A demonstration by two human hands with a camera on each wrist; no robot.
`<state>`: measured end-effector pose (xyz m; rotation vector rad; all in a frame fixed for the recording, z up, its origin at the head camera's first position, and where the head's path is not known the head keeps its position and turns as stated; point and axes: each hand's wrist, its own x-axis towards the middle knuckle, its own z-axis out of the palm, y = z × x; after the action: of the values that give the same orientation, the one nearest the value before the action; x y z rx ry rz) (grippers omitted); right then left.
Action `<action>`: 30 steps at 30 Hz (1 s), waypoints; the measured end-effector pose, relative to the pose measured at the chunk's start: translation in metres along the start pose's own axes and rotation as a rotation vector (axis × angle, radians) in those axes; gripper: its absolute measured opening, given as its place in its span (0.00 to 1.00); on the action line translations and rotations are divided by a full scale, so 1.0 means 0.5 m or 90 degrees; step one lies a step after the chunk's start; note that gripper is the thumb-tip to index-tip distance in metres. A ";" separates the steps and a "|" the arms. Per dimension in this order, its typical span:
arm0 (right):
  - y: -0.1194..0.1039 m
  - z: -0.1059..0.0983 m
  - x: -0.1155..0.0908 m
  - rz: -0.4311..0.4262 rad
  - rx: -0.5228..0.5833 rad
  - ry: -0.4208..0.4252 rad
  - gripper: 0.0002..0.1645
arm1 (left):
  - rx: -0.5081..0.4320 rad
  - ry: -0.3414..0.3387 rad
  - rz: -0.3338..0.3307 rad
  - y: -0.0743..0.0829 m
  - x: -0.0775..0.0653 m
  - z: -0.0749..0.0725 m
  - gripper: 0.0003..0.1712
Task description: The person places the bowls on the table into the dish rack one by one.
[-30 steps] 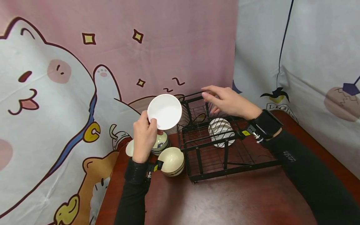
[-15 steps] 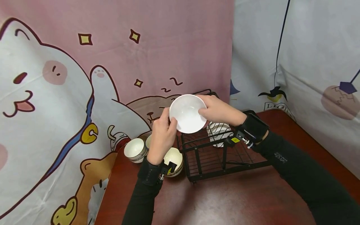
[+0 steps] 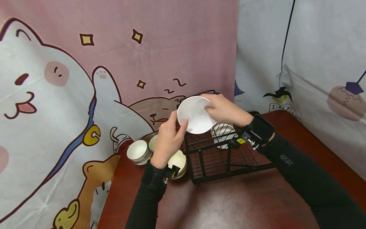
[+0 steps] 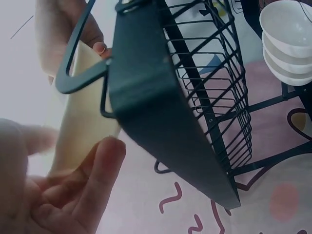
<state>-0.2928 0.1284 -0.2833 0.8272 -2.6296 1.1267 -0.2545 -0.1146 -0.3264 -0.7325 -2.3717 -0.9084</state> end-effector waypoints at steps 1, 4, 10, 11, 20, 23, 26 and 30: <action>0.002 -0.005 -0.003 0.000 -0.002 0.001 0.27 | -0.007 -0.009 0.006 -0.002 -0.001 0.000 0.27; 0.013 -0.026 -0.015 0.007 0.011 0.020 0.24 | -0.013 -0.020 0.025 -0.014 -0.012 -0.004 0.32; 0.050 -0.082 -0.044 0.049 0.051 0.088 0.21 | 0.050 0.002 0.026 -0.070 -0.067 -0.022 0.46; 0.058 -0.091 -0.049 0.054 0.045 0.099 0.22 | 0.066 0.003 0.019 -0.084 -0.081 -0.026 0.47; 0.159 -0.146 -0.103 0.102 -0.027 0.235 0.24 | 0.178 -0.080 -0.110 -0.232 -0.256 -0.069 0.60; 0.201 -0.140 -0.119 0.099 -0.057 0.280 0.23 | 0.203 -0.116 -0.172 -0.274 -0.326 -0.082 0.65; 0.241 -0.124 -0.137 0.086 -0.090 0.322 0.23 | 0.218 -0.152 -0.235 -0.307 -0.384 -0.085 0.68; 0.289 -0.086 -0.159 0.061 -0.123 0.343 0.24 | 0.237 -0.222 -0.313 -0.342 -0.431 -0.081 0.71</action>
<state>-0.3087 0.2738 -0.3704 0.3041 -2.2866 0.9326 -0.1941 -0.3173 -0.5073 -0.1649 -2.9909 -0.5095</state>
